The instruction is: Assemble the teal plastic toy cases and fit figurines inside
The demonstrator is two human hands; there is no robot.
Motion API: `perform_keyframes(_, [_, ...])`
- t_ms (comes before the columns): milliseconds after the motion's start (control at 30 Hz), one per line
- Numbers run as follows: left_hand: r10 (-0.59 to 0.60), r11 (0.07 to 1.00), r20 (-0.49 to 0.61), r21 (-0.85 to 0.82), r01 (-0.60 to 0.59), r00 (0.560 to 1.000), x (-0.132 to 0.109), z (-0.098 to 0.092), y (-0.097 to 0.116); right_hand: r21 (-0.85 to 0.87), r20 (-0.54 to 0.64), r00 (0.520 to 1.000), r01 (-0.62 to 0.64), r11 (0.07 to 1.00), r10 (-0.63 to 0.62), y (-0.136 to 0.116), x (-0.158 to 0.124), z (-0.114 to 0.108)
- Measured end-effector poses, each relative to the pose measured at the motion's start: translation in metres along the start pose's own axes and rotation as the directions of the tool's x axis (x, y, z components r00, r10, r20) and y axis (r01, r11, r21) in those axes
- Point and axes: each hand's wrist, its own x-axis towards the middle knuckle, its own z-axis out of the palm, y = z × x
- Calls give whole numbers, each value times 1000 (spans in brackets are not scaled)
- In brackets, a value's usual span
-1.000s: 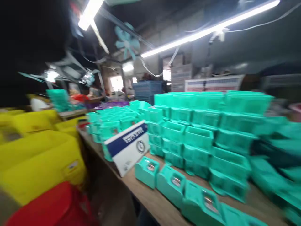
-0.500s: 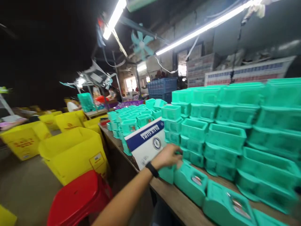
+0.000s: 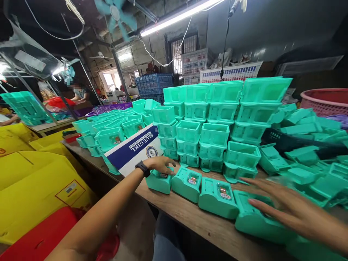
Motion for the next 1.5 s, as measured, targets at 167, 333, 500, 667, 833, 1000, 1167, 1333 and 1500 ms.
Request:
perform_keyframes(167, [43,999,-19,10,-43,999,-2,-5,9,30,397,912,94,995,-99,-23,70,38])
perform_keyframes(333, [58,995,-220,89,-40,974,-6,0,18,47,399,908,118,992,-127,-38,76,48])
perform_keyframes(500, [-11,988,-274,146,53,962,-11,22,22,12,210,958,196,981,-194,-52,44,54])
perform_keyframes(667, [-100,973,-406,150,174,908,-21,44,28,-152,-20,956,285,946,-291,-82,6,76])
perform_keyframes(833, [-125,981,-463,73,179,877,-31,51,32,-198,59,989,144,970,-135,-112,7,87])
perform_keyframes(1000, [-110,991,-496,8,132,861,-46,62,38,-227,161,975,-112,968,151,-134,45,88])
perform_keyframes(1167, [-140,990,-471,-47,133,871,-63,85,46,-181,188,956,-194,964,227,-151,55,90])
perform_keyframes(1333, [-162,982,-487,-166,91,858,-65,106,66,-100,251,952,-151,983,172,-159,53,74])
perform_keyframes(1500, [-142,967,-513,-255,8,846,-69,116,88,-116,215,954,-189,975,210,-147,83,67])
